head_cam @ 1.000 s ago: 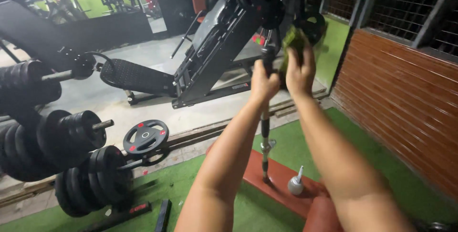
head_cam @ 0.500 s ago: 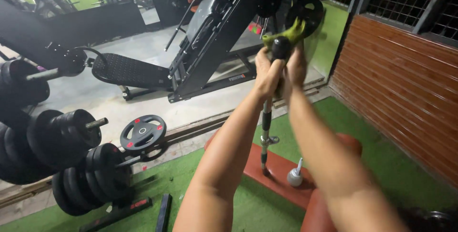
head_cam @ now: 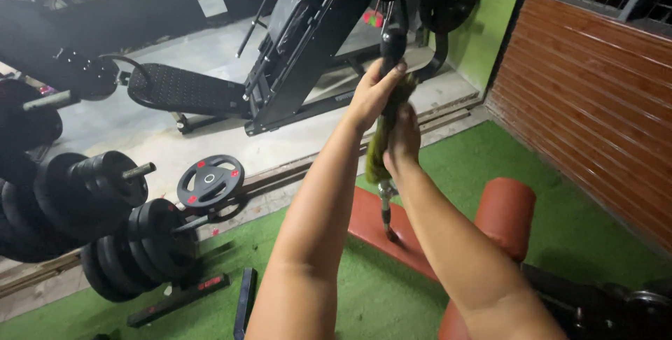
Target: Cleaning and wiping down various gym equipment parts with a cloth and cleaning spray.
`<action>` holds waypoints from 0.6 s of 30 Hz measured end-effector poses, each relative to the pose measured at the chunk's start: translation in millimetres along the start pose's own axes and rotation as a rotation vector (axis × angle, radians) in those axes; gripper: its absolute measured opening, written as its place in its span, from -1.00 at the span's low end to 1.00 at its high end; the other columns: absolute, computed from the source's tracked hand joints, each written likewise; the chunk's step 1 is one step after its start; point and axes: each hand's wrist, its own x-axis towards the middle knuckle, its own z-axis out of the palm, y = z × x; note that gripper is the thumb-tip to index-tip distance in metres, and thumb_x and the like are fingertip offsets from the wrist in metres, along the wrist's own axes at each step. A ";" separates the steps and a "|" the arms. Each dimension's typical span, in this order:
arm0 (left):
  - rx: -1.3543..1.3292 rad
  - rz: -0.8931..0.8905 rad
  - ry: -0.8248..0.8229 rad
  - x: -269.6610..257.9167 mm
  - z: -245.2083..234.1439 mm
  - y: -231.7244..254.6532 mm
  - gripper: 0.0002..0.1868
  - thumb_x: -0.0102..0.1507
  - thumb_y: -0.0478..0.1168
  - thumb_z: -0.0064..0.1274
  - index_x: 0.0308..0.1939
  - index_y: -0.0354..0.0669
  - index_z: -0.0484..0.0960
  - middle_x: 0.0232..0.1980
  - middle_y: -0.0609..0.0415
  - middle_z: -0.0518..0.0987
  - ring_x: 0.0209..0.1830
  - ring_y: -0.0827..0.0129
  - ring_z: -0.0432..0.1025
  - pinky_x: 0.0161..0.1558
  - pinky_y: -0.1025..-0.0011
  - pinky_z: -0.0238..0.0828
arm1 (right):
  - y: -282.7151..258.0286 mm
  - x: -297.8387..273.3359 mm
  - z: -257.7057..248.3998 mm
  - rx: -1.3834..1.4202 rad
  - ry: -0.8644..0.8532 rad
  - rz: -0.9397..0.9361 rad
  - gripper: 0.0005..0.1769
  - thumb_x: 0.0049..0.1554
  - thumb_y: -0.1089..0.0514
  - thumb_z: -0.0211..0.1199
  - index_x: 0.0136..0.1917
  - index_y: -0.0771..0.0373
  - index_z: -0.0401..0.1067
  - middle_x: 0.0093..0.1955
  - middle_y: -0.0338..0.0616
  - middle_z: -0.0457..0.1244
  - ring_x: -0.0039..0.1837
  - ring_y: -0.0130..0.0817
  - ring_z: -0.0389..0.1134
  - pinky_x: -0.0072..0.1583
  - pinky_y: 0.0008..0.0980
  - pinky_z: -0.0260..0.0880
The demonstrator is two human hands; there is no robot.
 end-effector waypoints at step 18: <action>0.350 0.122 0.587 -11.7 54.0 24.6 -0.62 0.26 0.05 0.27 -0.22 -0.23 0.62 -0.42 0.14 0.55 -0.40 0.45 0.38 -0.27 0.47 0.37 | 23.5 -5.3 -11.9 -0.477 -0.186 -0.165 -0.40 0.35 -0.06 -0.02 0.55 0.27 0.15 0.40 0.11 0.20 0.36 -0.04 0.23 0.33 -0.20 0.29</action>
